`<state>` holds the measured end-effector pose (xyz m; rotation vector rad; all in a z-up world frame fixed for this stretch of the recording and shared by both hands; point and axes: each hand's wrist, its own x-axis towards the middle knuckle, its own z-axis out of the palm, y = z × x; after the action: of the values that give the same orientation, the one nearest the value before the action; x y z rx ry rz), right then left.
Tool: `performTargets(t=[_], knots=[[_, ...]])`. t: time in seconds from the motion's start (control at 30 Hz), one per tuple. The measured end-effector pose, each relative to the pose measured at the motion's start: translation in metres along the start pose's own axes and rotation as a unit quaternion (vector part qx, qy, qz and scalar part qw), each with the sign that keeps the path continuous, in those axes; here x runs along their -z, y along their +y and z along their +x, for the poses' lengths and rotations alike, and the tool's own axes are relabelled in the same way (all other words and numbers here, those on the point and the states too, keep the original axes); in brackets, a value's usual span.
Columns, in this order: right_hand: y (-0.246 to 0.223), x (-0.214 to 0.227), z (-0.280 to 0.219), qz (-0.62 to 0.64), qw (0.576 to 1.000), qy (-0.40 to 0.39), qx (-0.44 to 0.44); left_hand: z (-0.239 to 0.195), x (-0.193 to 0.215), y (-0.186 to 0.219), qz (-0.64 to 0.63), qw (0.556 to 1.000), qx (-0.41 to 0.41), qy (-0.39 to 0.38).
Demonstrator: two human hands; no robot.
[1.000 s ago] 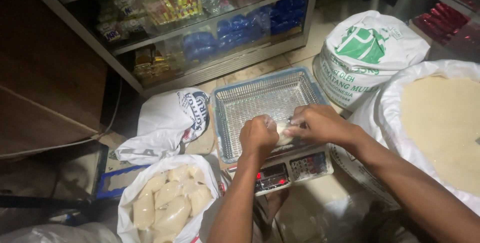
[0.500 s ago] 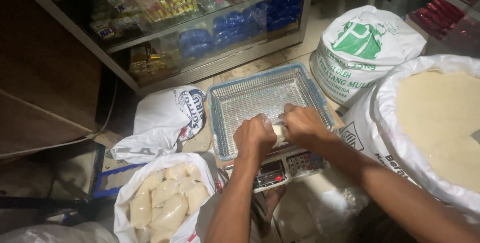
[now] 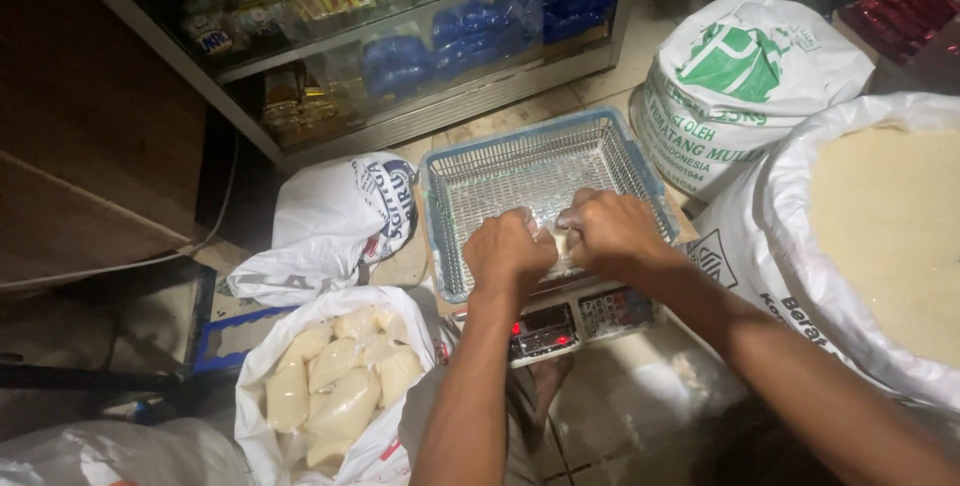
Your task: Packaging bulk flour from a large sack into individual plastic bags using a scoop and a digital scale.
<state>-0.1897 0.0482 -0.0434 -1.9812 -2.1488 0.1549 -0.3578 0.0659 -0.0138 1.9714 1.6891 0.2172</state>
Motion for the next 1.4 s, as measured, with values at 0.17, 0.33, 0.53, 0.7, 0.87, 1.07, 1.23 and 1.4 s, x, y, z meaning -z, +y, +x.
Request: performTargets(t=[0.17, 0.33, 0.53, 0.7, 0.87, 1.07, 1.23, 1.4], knots=[[-0.003, 0.035, -0.009, 0.037, 0.999, -0.033, -0.007, -0.011, 0.019, 0.008, -0.044, 0.999, 0.006, -0.007], [0.002, 0.046, -0.016, 0.108, 0.991, 0.074, -0.013, 0.001, 0.009, -0.004, -0.147, 0.987, -0.036, 0.062], [0.005, 0.059, -0.025, 0.158, 0.978, 0.134, 0.002, -0.011, 0.015, -0.001, -0.214, 0.958, -0.074, 0.177], [0.012, 0.059, -0.021, 0.165, 0.978, 0.125, -0.024, -0.008, 0.014, 0.0, -0.192, 0.969, -0.052, 0.149], [0.016, 0.052, -0.021, 0.177, 0.978, 0.112, -0.018, -0.005, 0.013, -0.005, -0.18, 0.975, -0.055, 0.118], [0.006, -0.011, -0.01, 0.116, 0.945, 0.284, 0.11, -0.015, 0.023, 0.0, -0.104, 0.99, -0.081, 0.041], [0.008, -0.054, -0.004, -0.081, 0.954, 0.275, 0.087, 0.009, -0.013, -0.006, 0.025, 0.999, -0.023, 0.01], [0.008, -0.035, -0.014, -0.04, 0.975, 0.209, 0.067, -0.003, 0.003, 0.004, 0.019, 0.998, -0.048, 0.031]])
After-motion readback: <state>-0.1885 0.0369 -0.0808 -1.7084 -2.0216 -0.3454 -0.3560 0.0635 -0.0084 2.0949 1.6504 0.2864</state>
